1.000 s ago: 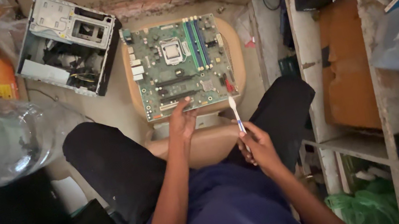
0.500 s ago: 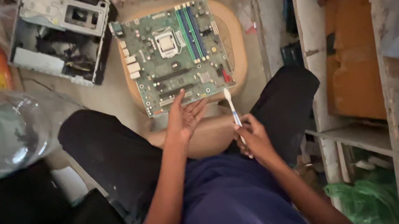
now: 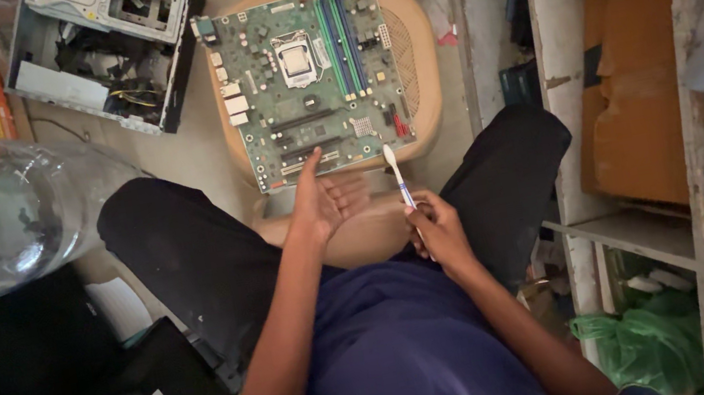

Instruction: The person holds a computer motherboard and uses a toothbrush to scrub its surface, focusing on the CPU socket, RAM slots, and expansion slots. The person rotates the board to access different areas and continues brushing until the end of the clip.

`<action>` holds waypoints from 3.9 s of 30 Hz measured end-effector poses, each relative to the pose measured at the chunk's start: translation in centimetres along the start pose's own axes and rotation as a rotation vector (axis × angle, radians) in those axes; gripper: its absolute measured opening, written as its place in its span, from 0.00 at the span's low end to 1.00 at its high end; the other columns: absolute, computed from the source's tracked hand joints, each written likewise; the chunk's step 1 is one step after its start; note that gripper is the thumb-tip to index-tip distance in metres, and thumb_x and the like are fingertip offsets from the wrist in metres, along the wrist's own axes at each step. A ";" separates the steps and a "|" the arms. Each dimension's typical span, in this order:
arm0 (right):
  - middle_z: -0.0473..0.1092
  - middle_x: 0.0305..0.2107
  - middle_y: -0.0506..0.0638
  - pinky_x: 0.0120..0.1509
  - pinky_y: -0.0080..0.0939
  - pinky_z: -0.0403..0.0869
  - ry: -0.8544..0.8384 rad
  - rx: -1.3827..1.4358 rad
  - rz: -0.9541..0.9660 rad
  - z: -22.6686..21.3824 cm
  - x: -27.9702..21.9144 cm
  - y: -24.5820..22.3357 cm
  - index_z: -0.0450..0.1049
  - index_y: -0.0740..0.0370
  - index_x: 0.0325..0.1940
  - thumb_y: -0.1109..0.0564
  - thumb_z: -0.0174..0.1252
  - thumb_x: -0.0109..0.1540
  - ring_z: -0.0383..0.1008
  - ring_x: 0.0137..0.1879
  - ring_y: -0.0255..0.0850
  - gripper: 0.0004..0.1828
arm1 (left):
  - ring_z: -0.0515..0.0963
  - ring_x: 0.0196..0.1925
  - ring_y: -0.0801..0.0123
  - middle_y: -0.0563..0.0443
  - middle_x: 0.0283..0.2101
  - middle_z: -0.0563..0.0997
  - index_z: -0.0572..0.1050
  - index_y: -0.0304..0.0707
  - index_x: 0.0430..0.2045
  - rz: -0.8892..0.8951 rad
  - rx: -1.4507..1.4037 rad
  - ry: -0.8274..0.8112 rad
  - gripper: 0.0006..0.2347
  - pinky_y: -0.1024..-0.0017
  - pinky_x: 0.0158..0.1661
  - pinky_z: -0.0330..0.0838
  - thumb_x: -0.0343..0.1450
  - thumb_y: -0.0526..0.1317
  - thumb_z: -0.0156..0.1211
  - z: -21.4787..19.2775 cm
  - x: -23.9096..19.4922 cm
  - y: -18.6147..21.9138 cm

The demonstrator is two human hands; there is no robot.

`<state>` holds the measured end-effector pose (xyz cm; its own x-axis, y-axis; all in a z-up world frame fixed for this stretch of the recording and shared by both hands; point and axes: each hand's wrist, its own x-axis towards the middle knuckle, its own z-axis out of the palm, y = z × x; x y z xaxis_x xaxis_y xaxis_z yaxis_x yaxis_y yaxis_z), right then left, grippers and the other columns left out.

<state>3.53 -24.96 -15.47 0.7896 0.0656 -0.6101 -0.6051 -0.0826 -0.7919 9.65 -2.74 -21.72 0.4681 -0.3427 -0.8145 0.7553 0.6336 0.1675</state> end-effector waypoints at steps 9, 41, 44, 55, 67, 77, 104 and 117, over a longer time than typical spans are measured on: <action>0.68 0.24 0.46 0.19 0.30 0.59 0.005 0.031 -0.042 -0.4 -0.2 0.2 0.72 0.62 0.55 0.56 0.54 0.68 0.62 0.20 0.28 0.13 | 0.75 0.52 0.47 0.40 0.47 0.76 0.75 0.34 0.46 1.535 1.585 0.349 0.15 0.52 0.55 0.70 0.67 0.39 0.68 4.2 -7.1 2.9; 0.73 0.54 0.66 0.56 0.47 0.74 0.158 -0.578 -0.808 -0.3 3.6 -3.7 0.67 0.64 0.71 0.66 0.52 0.68 0.77 0.56 0.52 0.25 | 0.71 0.53 0.44 0.36 0.45 0.70 0.74 0.29 0.36 1.489 1.782 0.277 0.15 0.54 0.51 0.71 0.62 0.37 0.71 4.2 -4.1 7.0; 0.73 0.48 0.67 0.56 0.49 0.74 0.156 -0.658 -0.814 0.2 3.8 -3.0 0.67 0.63 0.70 0.69 0.51 0.66 0.76 0.51 0.57 0.27 | 0.69 0.53 0.43 0.36 0.46 0.70 0.73 0.29 0.42 1.512 1.709 0.245 0.18 0.54 0.53 0.69 0.62 0.37 0.71 3.7 -4.1 6.5; 0.72 0.41 0.67 0.51 0.55 0.73 0.172 -0.845 -0.814 -0.5 3.6 -3.8 0.68 0.60 0.70 0.71 0.52 0.59 0.74 0.46 0.63 0.33 | 0.69 0.51 0.45 0.37 0.47 0.70 0.72 0.28 0.48 1.575 1.676 0.242 0.21 0.55 0.54 0.67 0.65 0.40 0.71 3.2 -4.0 6.2; 0.71 0.35 0.65 0.47 0.55 0.73 0.219 -0.809 -0.745 -0.7 4.5 -4.4 0.69 0.59 0.69 0.71 0.52 0.63 0.75 0.41 0.58 0.30 | 0.69 0.52 0.46 0.39 0.47 0.70 0.72 0.28 0.49 1.558 1.645 0.241 0.22 0.55 0.54 0.68 0.65 0.40 0.72 2.9 -4.3 6.0; 0.72 0.37 0.65 0.49 0.54 0.73 0.178 -0.881 -0.778 -1.3 4.1 -5.6 0.70 0.62 0.68 0.72 0.51 0.60 0.75 0.44 0.61 0.32 | 0.70 0.52 0.47 0.39 0.48 0.70 0.72 0.28 0.49 1.575 1.625 0.256 0.22 0.55 0.53 0.67 0.65 0.40 0.72 3.0 -4.0 6.0; 0.72 0.40 0.66 0.50 0.56 0.74 0.250 -0.869 -0.785 -0.4 4.7 -6.3 0.73 0.63 0.64 0.71 0.52 0.60 0.75 0.45 0.63 0.27 | 0.70 0.52 0.47 0.39 0.47 0.70 0.73 0.28 0.48 1.559 1.621 0.242 0.21 0.56 0.53 0.68 0.65 0.39 0.72 3.1 -4.2 6.2; 0.72 0.37 0.65 0.49 0.56 0.73 0.126 -0.874 -0.706 -0.3 4.9 -5.2 0.73 0.65 0.64 0.71 0.52 0.58 0.74 0.44 0.62 0.28 | 0.69 0.51 0.47 0.39 0.46 0.69 0.73 0.28 0.47 1.564 1.644 0.243 0.20 0.55 0.53 0.67 0.64 0.39 0.72 3.2 -4.1 6.3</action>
<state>10.59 -24.53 -14.29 0.9610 0.2762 0.0125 0.2203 -0.7375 -0.6384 13.93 0.45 -15.57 0.9211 -0.1712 0.3496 -0.3570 -0.7295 0.5834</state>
